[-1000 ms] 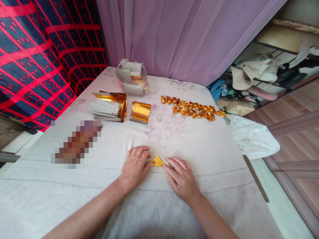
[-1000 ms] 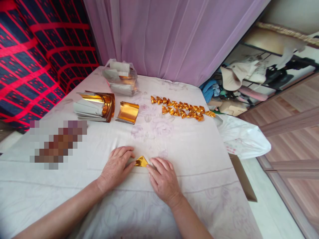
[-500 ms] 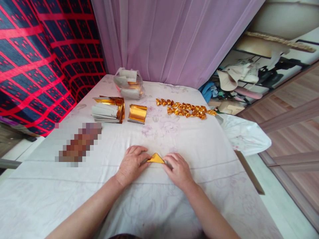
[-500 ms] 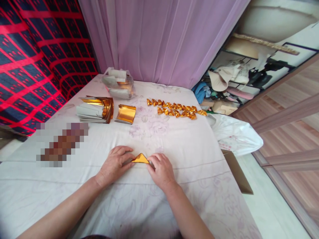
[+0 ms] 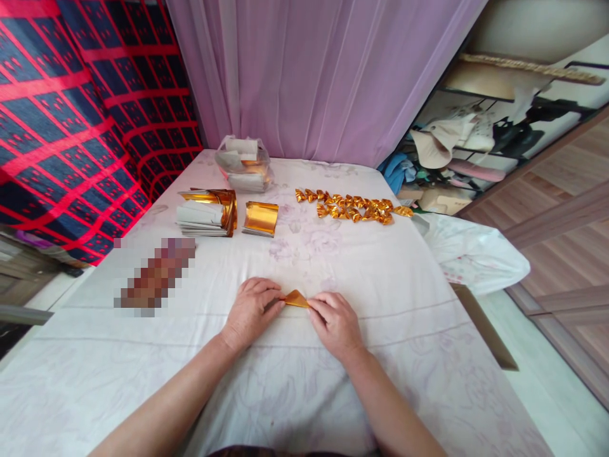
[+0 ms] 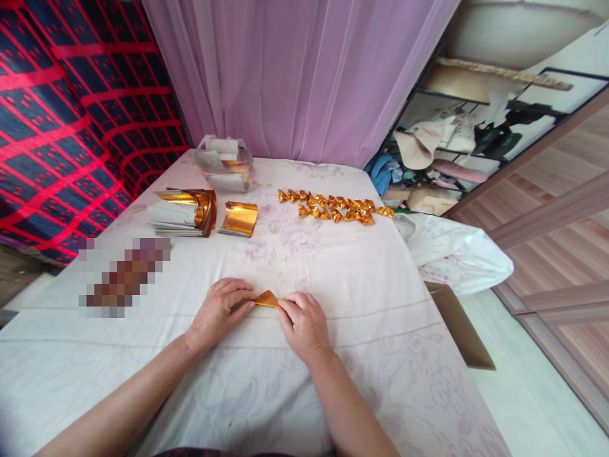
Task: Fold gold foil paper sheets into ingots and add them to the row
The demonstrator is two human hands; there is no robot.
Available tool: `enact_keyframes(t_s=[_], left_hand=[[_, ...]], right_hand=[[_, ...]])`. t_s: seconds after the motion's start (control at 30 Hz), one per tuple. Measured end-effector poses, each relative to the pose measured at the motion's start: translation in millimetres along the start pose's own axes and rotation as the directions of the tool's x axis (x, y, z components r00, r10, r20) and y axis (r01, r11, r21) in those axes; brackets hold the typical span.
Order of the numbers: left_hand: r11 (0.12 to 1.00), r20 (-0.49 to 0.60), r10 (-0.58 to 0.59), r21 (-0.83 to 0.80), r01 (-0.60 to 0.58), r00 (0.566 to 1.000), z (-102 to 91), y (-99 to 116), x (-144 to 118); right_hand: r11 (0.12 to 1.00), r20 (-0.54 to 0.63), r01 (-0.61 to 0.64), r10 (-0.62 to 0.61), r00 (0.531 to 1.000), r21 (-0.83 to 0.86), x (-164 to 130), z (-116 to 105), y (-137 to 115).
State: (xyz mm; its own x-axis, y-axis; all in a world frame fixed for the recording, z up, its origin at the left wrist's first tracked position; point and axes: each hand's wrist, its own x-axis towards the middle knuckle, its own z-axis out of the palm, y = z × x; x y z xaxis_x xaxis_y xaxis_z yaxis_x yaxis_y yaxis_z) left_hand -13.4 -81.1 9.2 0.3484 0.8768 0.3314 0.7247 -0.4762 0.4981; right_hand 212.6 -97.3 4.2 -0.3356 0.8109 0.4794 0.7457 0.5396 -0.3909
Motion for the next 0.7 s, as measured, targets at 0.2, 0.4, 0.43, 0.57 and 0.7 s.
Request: enact_keyframes(t_s=[0.2, 0.4, 0.43, 0.57, 0.7], left_hand=[[0.999, 0.016, -0.024, 0.031, 0.023, 1.0, -3.9, 6, 2], [0.998, 0.004, -0.054, 0.042, 0.054, 0.999, -5.7, 10, 1], [0.997, -0.004, -0.058, 0.046, 0.058, 0.998, -5.6, 10, 1], [0.997, -0.042, -0.063, 0.048, 0.065, 0.997, -4.9, 9, 1], [0.996, -0.061, -0.077, 0.039, 0.08, 0.995, -5.6, 10, 1]], right_hand=[[1.0, 0.007, -0.022, 0.022, 1.0, 0.006, 3, 1, -5], [0.997, 0.047, -0.046, 0.049, 0.998, -0.055, 7, 0, -10], [0.996, 0.055, -0.051, 0.055, 0.997, -0.073, 8, -1, -11], [0.984, 0.098, -0.111, 0.125, 0.987, -0.143, 13, -3, -14], [0.974, 0.142, -0.16, 0.183, 0.973, -0.163, 20, -1, -18]])
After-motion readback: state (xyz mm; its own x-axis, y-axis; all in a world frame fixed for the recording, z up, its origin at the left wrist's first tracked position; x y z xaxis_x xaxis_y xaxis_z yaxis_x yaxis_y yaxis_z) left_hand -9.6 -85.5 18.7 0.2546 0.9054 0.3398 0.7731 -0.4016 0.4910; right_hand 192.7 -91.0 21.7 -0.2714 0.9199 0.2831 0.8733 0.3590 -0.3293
